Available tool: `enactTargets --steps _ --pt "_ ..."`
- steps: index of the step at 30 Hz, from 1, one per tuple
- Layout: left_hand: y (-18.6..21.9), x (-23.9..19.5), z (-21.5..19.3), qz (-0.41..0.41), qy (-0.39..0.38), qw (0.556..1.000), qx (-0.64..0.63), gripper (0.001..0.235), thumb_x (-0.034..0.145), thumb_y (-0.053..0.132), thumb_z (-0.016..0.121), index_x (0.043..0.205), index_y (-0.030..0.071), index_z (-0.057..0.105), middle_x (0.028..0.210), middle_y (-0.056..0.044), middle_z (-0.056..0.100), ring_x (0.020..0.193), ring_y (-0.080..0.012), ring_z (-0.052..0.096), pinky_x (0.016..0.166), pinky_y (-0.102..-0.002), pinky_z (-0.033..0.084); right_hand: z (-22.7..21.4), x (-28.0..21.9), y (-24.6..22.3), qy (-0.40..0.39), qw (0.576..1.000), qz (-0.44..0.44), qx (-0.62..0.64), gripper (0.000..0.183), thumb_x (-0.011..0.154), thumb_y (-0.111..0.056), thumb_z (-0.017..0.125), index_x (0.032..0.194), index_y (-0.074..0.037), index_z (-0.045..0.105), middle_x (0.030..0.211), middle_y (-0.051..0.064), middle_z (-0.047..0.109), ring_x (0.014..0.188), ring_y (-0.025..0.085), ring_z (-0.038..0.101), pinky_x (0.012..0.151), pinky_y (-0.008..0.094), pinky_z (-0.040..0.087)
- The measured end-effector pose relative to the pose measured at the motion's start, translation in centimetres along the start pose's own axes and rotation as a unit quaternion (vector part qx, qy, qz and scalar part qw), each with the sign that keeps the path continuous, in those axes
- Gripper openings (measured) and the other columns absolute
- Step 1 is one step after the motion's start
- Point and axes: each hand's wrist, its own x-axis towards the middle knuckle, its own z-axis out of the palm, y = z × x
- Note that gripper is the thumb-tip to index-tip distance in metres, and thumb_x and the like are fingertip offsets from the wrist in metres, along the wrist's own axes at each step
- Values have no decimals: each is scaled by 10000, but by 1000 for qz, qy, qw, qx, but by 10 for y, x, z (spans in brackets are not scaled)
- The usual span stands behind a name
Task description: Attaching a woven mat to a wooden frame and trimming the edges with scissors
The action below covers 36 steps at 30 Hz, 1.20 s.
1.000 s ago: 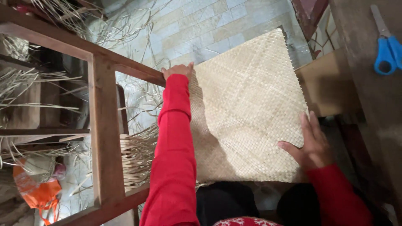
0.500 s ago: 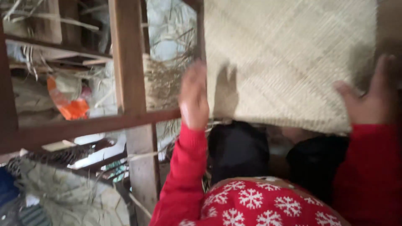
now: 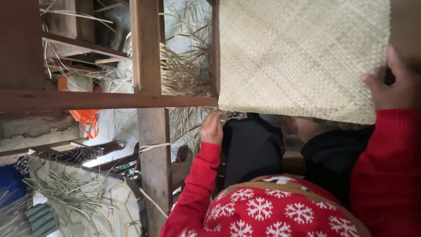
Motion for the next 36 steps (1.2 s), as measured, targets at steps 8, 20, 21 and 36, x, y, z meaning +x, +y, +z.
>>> enactTargets --steps 8,20,21,36 --pt "-15 18 21 188 -131 936 269 463 783 -71 451 1242 -9 462 1252 -177 499 1163 -291 500 745 -327 530 -2 4 6 -45 996 70 -14 585 785 -29 692 1331 54 498 1221 272 524 1089 338 484 887 393 350" --pt "2 41 11 201 -9 911 359 132 826 188 536 941 245 565 931 60 607 707 -104 622 503 -204 491 16 2 51 -55 991 118 -33 664 720 -263 672 1343 -215 449 1281 149 485 1162 288 454 969 408 370" --pt "-2 35 16 200 -2 911 361 132 826 188 536 941 245 565 931 60 607 707 -104 622 503 -204 491 20 3 51 -52 992 111 -33 664 720 -263 672 1343 -215 449 1281 149 485 1162 288 454 969 408 370" --pt "41 168 78 -162 -291 907 259 524 902 547 188 1399 382 159 1483 -11 164 1363 -258 133 1003 -604 139 35 12 40 -110 985 128 -45 789 722 -481 622 1398 -242 291 1441 133 252 1267 310 323 1026 400 318"
